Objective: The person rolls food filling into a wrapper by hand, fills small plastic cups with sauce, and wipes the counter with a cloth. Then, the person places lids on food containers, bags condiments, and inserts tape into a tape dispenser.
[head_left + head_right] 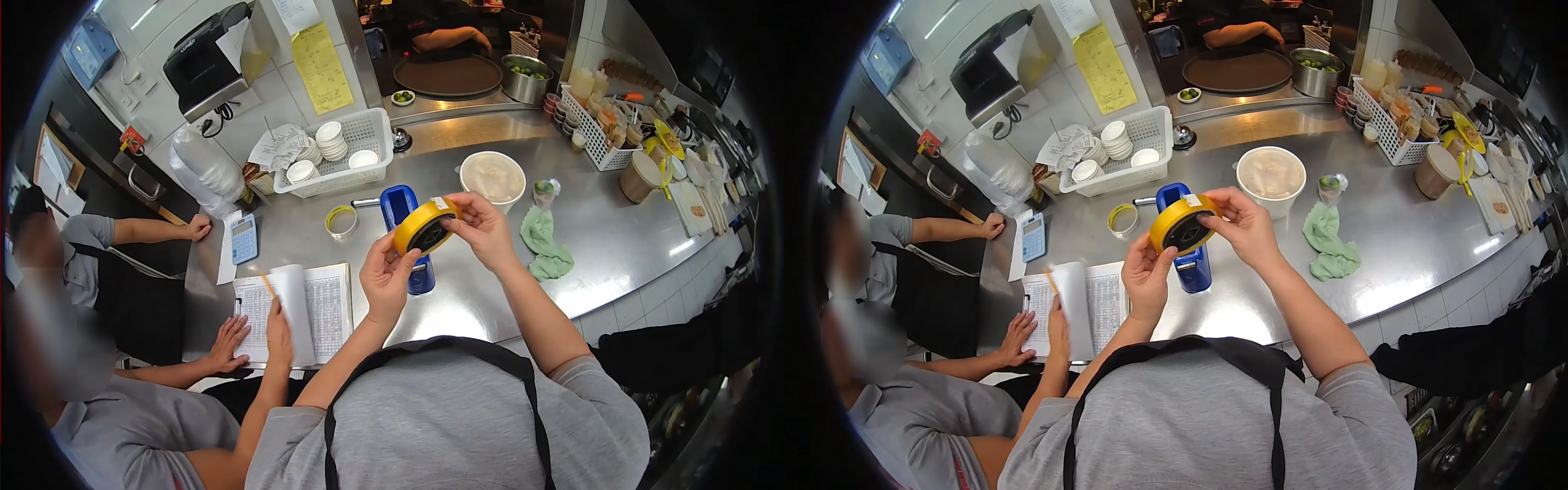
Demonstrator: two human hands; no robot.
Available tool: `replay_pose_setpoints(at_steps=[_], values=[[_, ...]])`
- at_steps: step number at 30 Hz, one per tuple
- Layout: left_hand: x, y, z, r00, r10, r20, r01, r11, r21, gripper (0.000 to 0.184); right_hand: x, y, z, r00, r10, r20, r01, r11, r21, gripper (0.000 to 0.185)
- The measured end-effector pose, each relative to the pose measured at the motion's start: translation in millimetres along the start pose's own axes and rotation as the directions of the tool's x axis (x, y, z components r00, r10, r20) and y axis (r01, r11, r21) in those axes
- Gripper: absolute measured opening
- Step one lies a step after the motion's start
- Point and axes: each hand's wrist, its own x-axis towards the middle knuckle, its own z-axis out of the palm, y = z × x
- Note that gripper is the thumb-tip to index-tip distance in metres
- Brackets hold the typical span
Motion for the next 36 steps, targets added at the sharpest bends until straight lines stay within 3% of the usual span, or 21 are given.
replay_pose_setpoints(at_steps=[2, 3, 5, 6, 7, 9, 10, 11, 13, 15, 17, 18, 19, 21, 23, 26, 29, 31, 36], values=[[4, 1, -3, 0.989, 0.144, 0.025, -0.146, 0.957, 0.25, 0.035, 7, 0, -2, 0.993, -0.079, 0.082, 0.098, 0.961, -0.259, 0.04], [8, 0, -6, 0.989, 0.144, 0.021, -0.145, 0.957, 0.252, 0.035, 7, -1, 0, 0.993, -0.077, 0.086, 0.097, 0.961, -0.258, 0.04], [20, -1, -14, 0.901, 0.416, 0.124, -0.414, 0.739, 0.532, 0.034, 8, -6, 5, 0.987, 0.146, -0.073, -0.152, 0.984, -0.088, 0.05], [25, 3, -16, 0.863, 0.477, 0.165, -0.472, 0.646, 0.6, 0.036, 6, -12, 6, 0.943, 0.33, -0.043, -0.328, 0.943, 0.049, 0.06], [28, 2, -17, 0.863, 0.479, 0.162, -0.471, 0.643, 0.604, 0.036, 4, -12, 10, 0.943, 0.331, -0.037, -0.329, 0.943, 0.049, 0.06], [36, -5, -21, 0.788, 0.562, 0.251, -0.572, 0.518, 0.636, 0.041, 0, -8, 20, 0.903, 0.416, 0.111, -0.43, 0.872, 0.233, 0.06], [40, -10, -21, 0.793, 0.542, 0.277, -0.571, 0.503, 0.649, 0.04, -1, -2, 28, 0.94, 0.326, 0.097, -0.338, 0.925, 0.172, 0.058], [44, -15, -20, 0.797, 0.538, 0.274, -0.564, 0.504, 0.654, 0.04, 2, 4, 31, 0.938, 0.333, 0.101, -0.346, 0.922, 0.174, 0.058], [54, -22, -17, 0.874, 0.386, 0.296, -0.481, 0.588, 0.651, 0.039, 20, 14, 30, 0.98, 0.193, 0.038, -0.195, 0.979, 0.059, 0.054], [62, -20, -24, 0.88, 0.338, 0.334, -0.475, 0.588, 0.655, 0.041, 34, 16, 22, 0.976, 0.216, 0.017, -0.216, 0.976, 0.022, 0.05], [65, -22, -34, 0.973, 0.208, 0.099, -0.228, 0.808, 0.543, 0.044, 43, 31, 13, 0.972, 0.23, 0.038, -0.221, 0.962, -0.162, 0.047], [67, -29, -45, 0.989, 0.143, 0.032, -0.136, 0.812, 0.567, 0.044, 45, 40, 10, 0.979, 0.192, 0.073, -0.174, 0.963, -0.205, 0.047], [68, -36, -55, 0.99, 0.141, 0.03, -0.133, 0.812, 0.569, 0.044, 45, 50, 9, 0.978, 0.196, 0.075, -0.177, 0.963, -0.204, 0.047], [69, -47, -70, 1.0, -0.007, -0.024, 0.02, 0.812, 0.584, 0.044, 44, 62, 12, 0.981, 0.176, 0.085, -0.13, 0.913, -0.387, 0.046], [67, -59, -78, 0.999, -0.038, -0.002, 0.032, 0.802, 0.596, 0.04, 42, 75, 13, 0.983, 0.177, 0.055, -0.137, 0.895, -0.424, 0.046], [67, -69, -82, 0.981, -0.192, 0.039, 0.154, 0.878, 0.453, 0.04, 39, 89, 11, 0.974, 0.224, 0.026, -0.182, 0.849, -0.496, 0.044], [67, -69, -79, 0.976, -0.199, 0.085, 0.144, 0.891, 0.432, 0.043, 31, 88, 13, 0.99, 0.136, 0.03, -0.088, 0.775, -0.626, 0.044], [68, -71, -77, 0.975, -0.193, 0.112, 0.12, 0.877, 0.465, 0.043, 28, 88, 13, 0.999, -0.014, 0.045, 0.042, 0.672, -0.74, 0.044], [63, -78, -71, 0.962, -0.207, 0.176, 0.056, 0.783, 0.619, 0.047, 26, 84, 14, 0.999, 0.01, 0.049, 0.028, 0.704, -0.709, 0.043]])
